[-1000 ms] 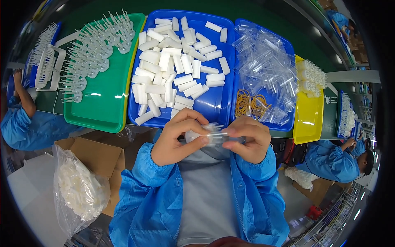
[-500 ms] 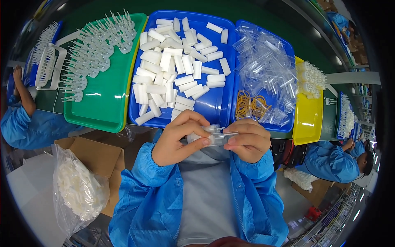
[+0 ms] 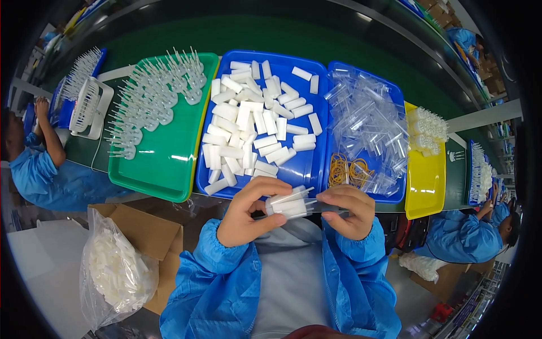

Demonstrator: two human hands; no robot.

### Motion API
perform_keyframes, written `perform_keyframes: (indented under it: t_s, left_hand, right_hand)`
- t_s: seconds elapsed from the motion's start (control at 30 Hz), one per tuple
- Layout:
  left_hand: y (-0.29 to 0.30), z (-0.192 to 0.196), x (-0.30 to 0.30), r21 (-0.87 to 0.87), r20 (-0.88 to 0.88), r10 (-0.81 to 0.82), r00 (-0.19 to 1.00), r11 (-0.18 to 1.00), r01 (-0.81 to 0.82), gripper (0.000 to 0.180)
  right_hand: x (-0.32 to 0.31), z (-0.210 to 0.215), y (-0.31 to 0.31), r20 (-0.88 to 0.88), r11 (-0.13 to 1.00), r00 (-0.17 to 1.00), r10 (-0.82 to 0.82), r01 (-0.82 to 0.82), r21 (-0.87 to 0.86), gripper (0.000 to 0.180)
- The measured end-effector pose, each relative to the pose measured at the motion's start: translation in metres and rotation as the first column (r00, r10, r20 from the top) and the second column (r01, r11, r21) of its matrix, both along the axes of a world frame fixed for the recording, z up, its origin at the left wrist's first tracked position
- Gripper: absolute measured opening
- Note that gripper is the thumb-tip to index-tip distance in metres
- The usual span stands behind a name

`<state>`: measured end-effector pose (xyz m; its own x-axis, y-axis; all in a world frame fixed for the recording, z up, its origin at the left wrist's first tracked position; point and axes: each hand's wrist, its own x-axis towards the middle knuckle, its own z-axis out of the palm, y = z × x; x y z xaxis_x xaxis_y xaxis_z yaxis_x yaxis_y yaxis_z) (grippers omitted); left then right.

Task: The person assembles parts by inserting white rectangular pieces onto the prongs of a plastic base, sliding clear plastic sleeves over each piece, securing the assembly with a rubber band, and placing the finished unit onto a tray.

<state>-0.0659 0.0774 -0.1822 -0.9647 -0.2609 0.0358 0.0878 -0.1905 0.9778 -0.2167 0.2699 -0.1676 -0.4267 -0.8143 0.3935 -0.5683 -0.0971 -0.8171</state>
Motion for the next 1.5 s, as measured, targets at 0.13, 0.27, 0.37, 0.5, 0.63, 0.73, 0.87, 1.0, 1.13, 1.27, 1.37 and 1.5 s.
perform_keyframes:
  t_s: [0.13, 0.27, 0.37, 0.5, 0.63, 0.73, 0.87, 1.0, 1.13, 1.27, 1.37, 1.5]
  left_hand:
    - [-0.008, -0.019, 0.001, 0.512, -0.115, -0.146, 0.983, 0.839, 0.185, 0.048]
    - [0.004, -0.037, -0.002, 0.735, -0.263, -0.169, 0.950, 0.603, 0.311, 0.046]
    - [0.014, -0.046, -0.007, 0.840, -0.296, -0.229, 0.927, 0.401, 0.367, 0.044]
    - [0.022, -0.045, -0.009, 0.884, -0.341, -0.271, 0.900, 0.233, 0.405, 0.050]
    - [0.021, -0.053, -0.008, 0.894, -0.311, -0.321, 0.895, 0.219, 0.390, 0.057]
    - [0.020, -0.057, -0.006, 0.983, -0.073, -0.378, 0.923, 0.130, 0.131, 0.064]
    - [0.026, -0.047, -0.003, 0.925, -0.132, -0.260, 0.956, 0.315, 0.213, 0.067]
    - [0.023, -0.037, -0.002, 0.872, -0.195, -0.311, 0.930, 0.380, 0.310, 0.059]
    - [0.006, -0.026, -0.008, 0.807, -0.211, -0.346, 0.914, 0.466, 0.362, 0.041]
    - [-0.010, -0.028, 0.002, 0.742, -0.235, -0.176, 0.956, 0.604, 0.293, 0.052]
    - [-0.027, -0.026, 0.012, 0.783, -0.199, 0.004, 0.980, 0.602, 0.157, 0.093]
    - [-0.031, -0.024, 0.012, 0.761, -0.203, 0.170, 0.964, 0.647, 0.046, 0.094]
  right_hand:
    - [0.001, 0.002, -0.003, -0.006, 0.996, 1.000, -0.018, 0.017, -0.091, 0.031]
    - [0.003, 0.008, -0.015, -0.153, 0.986, 0.988, -0.010, -0.016, -0.169, 0.028]
    - [0.004, 0.009, -0.020, -0.181, 0.977, 0.982, -0.051, 0.011, -0.214, 0.026]
    - [0.008, 0.008, -0.026, -0.132, 0.980, 0.991, 0.027, -0.053, -0.193, 0.027]
    - [0.012, 0.012, -0.033, -0.141, 0.980, 0.986, 0.085, -0.109, -0.166, 0.029]
    - [0.016, 0.010, -0.038, -0.124, 0.977, 0.986, 0.112, -0.133, -0.170, 0.030]
    - [0.020, 0.010, -0.041, -0.086, 0.975, 0.985, 0.149, -0.161, -0.154, 0.030]
    - [0.013, 0.007, -0.036, 0.042, 0.960, 0.976, 0.215, -0.203, -0.192, 0.022]
    - [-0.002, 0.005, -0.035, 0.162, 0.946, 0.954, 0.251, -0.206, -0.250, 0.031]
    - [-0.021, 0.009, -0.034, -0.204, 0.993, 0.975, -0.091, 0.104, 0.050, 0.024]
    - [-0.037, 0.006, -0.029, -0.513, 0.901, 0.810, -0.284, 0.409, 0.147, 0.024]
    - [-0.053, 0.002, -0.016, -0.607, 0.790, 0.688, -0.398, 0.594, 0.155, 0.022]
